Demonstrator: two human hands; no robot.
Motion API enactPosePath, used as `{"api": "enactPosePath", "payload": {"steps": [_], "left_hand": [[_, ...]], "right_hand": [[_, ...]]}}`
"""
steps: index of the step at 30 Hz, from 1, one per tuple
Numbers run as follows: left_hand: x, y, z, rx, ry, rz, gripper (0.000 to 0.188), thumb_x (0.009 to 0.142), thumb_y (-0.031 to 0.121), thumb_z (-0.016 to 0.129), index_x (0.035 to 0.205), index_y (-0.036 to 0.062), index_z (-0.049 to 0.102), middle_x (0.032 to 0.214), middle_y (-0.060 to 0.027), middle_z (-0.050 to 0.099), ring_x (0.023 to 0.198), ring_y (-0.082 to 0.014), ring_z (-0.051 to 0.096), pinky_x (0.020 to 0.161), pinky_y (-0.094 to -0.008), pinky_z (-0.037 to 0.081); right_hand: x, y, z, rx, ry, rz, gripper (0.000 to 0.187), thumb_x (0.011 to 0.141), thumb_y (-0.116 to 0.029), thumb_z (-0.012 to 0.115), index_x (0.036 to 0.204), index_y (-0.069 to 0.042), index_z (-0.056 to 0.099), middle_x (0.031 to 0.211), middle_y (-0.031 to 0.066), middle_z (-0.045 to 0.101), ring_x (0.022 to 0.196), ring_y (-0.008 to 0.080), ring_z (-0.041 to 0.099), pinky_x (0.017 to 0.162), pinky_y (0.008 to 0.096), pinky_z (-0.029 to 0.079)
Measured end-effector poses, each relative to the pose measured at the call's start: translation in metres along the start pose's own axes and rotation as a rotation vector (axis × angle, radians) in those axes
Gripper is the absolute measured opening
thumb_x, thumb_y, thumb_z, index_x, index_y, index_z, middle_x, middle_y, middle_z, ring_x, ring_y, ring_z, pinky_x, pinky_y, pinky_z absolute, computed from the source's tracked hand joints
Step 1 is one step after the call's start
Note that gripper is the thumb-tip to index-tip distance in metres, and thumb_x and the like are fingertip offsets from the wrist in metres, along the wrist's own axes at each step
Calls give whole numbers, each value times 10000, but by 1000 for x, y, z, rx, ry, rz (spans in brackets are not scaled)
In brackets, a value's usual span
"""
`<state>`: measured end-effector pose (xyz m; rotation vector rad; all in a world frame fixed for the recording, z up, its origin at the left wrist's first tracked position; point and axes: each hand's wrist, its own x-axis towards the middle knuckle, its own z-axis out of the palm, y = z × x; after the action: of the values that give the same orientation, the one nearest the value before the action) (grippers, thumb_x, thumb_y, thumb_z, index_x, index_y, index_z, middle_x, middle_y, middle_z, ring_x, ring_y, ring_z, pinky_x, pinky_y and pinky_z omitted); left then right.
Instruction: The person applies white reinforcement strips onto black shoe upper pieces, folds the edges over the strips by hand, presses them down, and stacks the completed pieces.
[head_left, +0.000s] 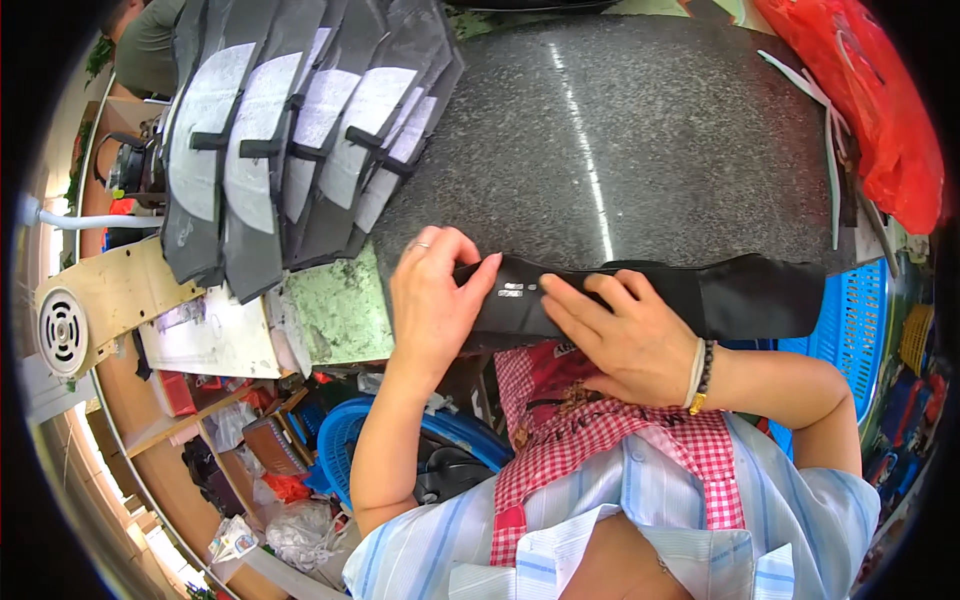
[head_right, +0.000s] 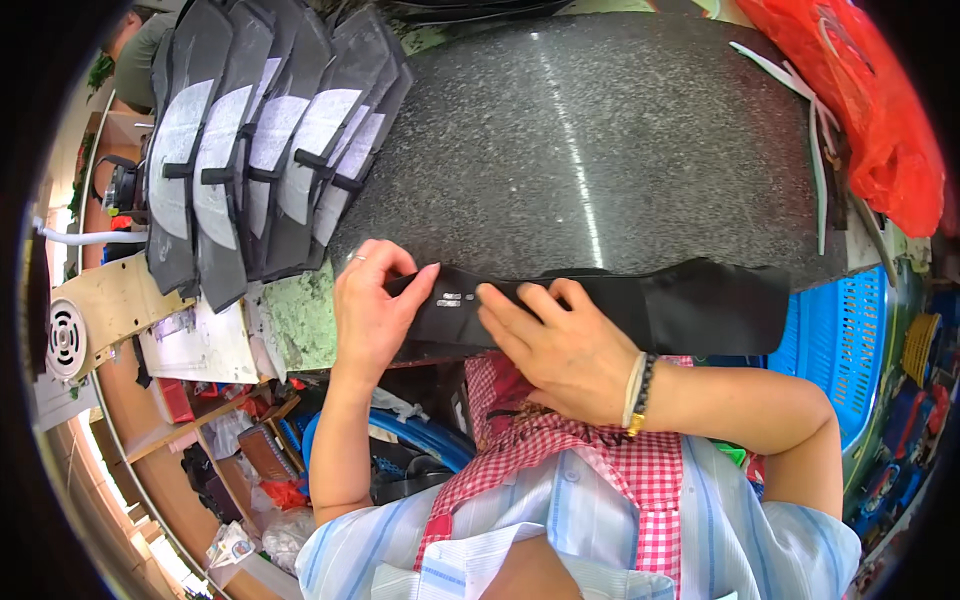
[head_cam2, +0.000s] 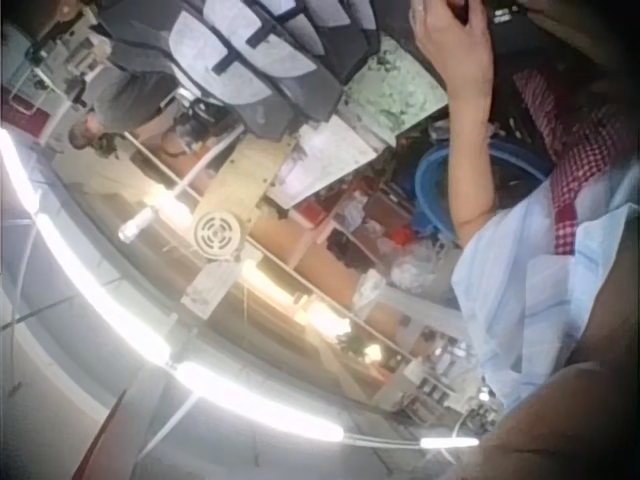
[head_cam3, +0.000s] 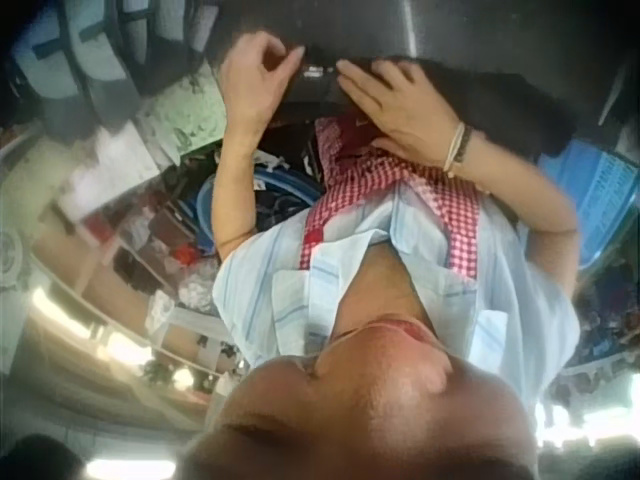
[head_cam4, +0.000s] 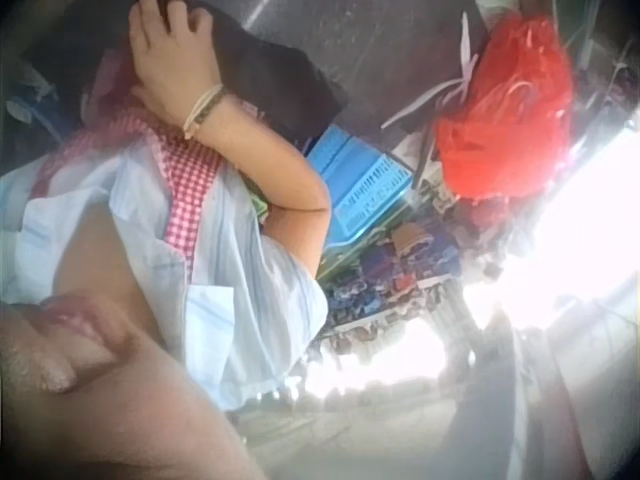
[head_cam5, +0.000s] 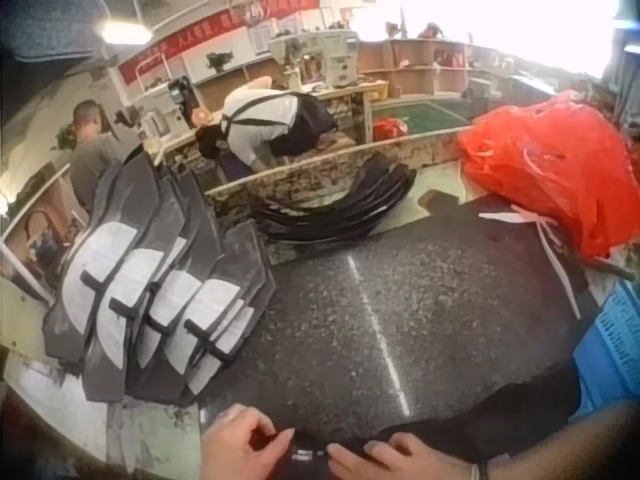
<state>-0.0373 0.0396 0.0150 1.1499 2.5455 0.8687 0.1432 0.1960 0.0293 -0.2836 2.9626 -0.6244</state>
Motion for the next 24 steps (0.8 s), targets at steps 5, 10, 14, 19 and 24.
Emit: {"api": "enactPosePath", "payload": {"steps": [5,10,14,19,24], "left_hand": [[-13,26,15,144,157,287,274,828,45,696,1083,8,605,1023,-153,659,956,-341,624,848,-421,487],[-51,36,14,256,-139,416,612,776,317,784,1257,3,575,1279,-208,591,1206,-376,545,1064,-535,372],[-50,73,36,237,-18,814,280,819,72,645,1090,2,660,1049,-151,641,973,-339,608,855,-430,502],[-25,79,49,272,-154,1043,314,785,58,613,1093,24,667,1043,-123,631,955,-313,606,807,-394,517],[-5,99,29,591,-421,956,270,792,90,580,1039,12,657,963,-115,620,895,-294,605,752,-375,514]], "right_hand": [[16,-6,-4,-131,-5,18,754,648,-325,791,1295,-17,557,1454,117,441,1103,254,473,771,371,430],[-49,34,7,-15,204,-111,490,783,-182,629,1223,30,586,1307,152,583,1168,272,561,975,362,481],[-71,53,7,293,193,-98,426,729,-90,707,1140,-11,629,1218,111,614,1132,296,563,934,375,504],[-83,64,25,127,343,-176,375,748,-66,680,1119,-25,638,1179,145,566,1082,288,539,912,387,493],[-104,80,35,-59,365,-272,470,883,-125,550,1336,-2,519,1410,169,492,1291,300,478,1043,420,422]]}}
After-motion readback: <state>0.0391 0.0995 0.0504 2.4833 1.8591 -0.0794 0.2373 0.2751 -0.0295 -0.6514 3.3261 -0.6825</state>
